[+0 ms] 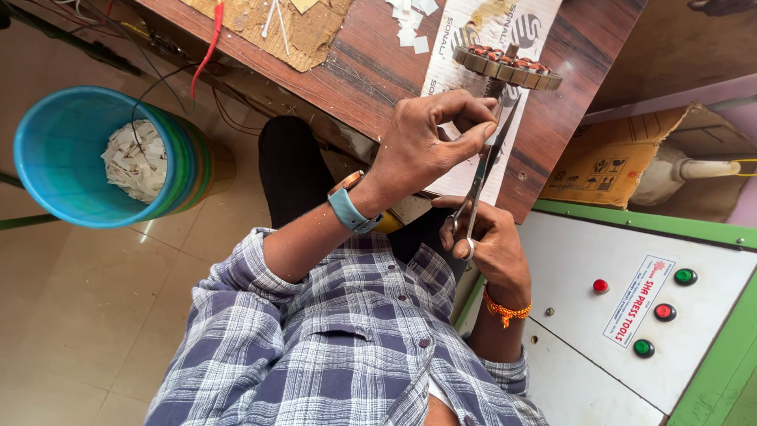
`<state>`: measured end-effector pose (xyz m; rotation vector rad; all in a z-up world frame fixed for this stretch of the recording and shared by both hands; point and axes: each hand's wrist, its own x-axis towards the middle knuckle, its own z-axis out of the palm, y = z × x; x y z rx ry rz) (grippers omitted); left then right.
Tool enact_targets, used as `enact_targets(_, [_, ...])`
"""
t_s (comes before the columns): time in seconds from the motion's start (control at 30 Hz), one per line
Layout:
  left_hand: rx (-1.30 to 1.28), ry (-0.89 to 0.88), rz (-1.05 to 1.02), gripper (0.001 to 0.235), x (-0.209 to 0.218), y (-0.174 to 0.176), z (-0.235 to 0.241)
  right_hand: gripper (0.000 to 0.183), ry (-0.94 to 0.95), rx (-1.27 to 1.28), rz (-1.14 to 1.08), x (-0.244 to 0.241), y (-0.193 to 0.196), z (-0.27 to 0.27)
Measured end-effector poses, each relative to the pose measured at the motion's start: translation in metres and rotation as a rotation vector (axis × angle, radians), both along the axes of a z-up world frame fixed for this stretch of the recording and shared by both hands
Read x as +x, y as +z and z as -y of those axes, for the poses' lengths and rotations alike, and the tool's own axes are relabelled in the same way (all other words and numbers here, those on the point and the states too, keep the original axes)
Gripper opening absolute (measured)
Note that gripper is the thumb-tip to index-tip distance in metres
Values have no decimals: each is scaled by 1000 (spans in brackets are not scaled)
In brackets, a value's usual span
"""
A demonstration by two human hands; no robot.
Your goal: The person sits on the floor and works on a small electrical component, likely a motor stator, using scissors and a screwdriver to adjust and trim parts. The person repeatedly handles the component, cuts small pieces, and uses tools to manipulate internal elements.
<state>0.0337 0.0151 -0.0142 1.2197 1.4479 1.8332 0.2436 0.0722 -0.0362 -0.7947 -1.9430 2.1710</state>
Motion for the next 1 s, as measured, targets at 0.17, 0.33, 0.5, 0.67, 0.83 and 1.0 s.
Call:
enact_targets(0.17, [-36, -24, -16, 13, -2, -1, 0, 96, -20, 18, 1, 2, -1, 2])
enact_targets(0.33, [-37, -21, -99, 13, -5, 0, -2, 95, -6, 45, -10, 5, -4, -3])
enact_targets(0.5, [-153, -39, -84, 13, -10, 6, -1, 86, 39, 9, 0, 10, -7, -8])
enact_targets(0.67, [-206, -56, -74, 14, -14, 12, -2, 80, 38, 4, 9, 7, -8, -8])
enact_targets(0.83, [-169, -55, -191, 13, -21, 16, -9, 74, 21, 166, 94, 6, 0, -7])
enact_targets(1.0, [-160, -91, -125, 13, -20, -9, -13, 89, 54, 66, 22, 18, -8, -9])
